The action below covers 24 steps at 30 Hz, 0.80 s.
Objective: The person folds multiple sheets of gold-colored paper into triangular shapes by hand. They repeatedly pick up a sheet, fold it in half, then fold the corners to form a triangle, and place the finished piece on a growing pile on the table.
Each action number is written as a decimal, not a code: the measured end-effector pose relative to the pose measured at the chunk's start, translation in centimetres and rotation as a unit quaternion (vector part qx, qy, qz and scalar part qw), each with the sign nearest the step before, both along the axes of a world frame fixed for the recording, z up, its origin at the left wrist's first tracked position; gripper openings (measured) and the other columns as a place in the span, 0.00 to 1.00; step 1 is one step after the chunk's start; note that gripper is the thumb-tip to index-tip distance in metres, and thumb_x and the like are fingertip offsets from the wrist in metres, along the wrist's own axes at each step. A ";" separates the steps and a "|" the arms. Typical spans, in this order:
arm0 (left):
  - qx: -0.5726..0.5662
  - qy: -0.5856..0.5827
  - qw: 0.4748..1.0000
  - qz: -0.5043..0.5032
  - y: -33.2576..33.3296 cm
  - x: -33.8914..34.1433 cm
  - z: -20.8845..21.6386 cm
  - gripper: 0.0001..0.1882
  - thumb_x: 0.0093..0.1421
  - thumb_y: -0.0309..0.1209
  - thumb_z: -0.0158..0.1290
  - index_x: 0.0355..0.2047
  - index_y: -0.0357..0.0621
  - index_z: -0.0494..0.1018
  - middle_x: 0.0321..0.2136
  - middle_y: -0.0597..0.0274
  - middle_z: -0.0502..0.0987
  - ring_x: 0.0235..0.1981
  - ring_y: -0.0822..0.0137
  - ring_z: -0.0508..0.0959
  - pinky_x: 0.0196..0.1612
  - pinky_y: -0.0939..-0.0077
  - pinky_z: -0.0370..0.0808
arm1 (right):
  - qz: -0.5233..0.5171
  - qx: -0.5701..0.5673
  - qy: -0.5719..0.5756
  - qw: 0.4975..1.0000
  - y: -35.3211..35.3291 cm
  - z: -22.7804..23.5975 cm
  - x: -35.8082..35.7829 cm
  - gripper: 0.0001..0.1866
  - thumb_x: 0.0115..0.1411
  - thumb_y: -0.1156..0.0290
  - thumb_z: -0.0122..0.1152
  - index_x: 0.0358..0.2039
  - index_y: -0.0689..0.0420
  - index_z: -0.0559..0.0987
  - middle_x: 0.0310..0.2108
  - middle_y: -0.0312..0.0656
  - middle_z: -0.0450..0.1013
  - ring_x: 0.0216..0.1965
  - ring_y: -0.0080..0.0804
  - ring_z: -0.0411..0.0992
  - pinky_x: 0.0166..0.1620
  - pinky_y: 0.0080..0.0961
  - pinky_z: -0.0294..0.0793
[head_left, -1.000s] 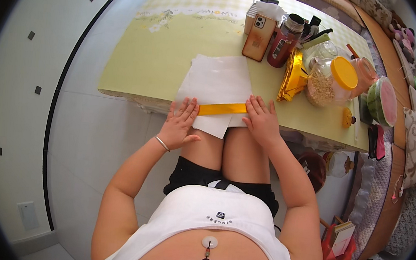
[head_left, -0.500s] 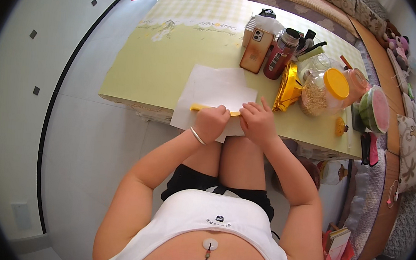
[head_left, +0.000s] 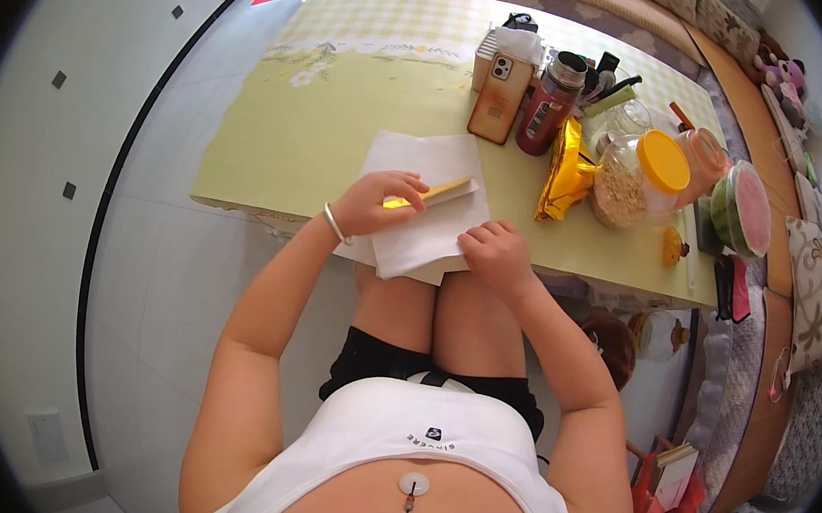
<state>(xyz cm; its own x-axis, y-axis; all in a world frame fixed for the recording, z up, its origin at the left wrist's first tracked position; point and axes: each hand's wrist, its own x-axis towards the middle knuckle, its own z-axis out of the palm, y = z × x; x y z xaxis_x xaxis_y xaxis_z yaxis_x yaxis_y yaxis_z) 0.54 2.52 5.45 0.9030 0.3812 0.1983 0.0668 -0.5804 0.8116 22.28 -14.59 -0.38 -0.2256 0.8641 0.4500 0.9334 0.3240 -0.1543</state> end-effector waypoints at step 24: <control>0.163 0.036 0.914 0.369 -0.8 -1.0 -6.5 0.07 0.53 0.30 0.61 0.23 0.38 0.79 0.31 0.54 0.77 0.39 0.52 0.75 0.45 0.60 0.73 | -0.203 -0.052 0.246 0.946 7.8 -1.0 0.6 0.13 0.53 0.60 0.70 0.26 0.56 0.80 0.31 0.43 0.74 0.38 0.45 0.72 0.41 0.39 0.73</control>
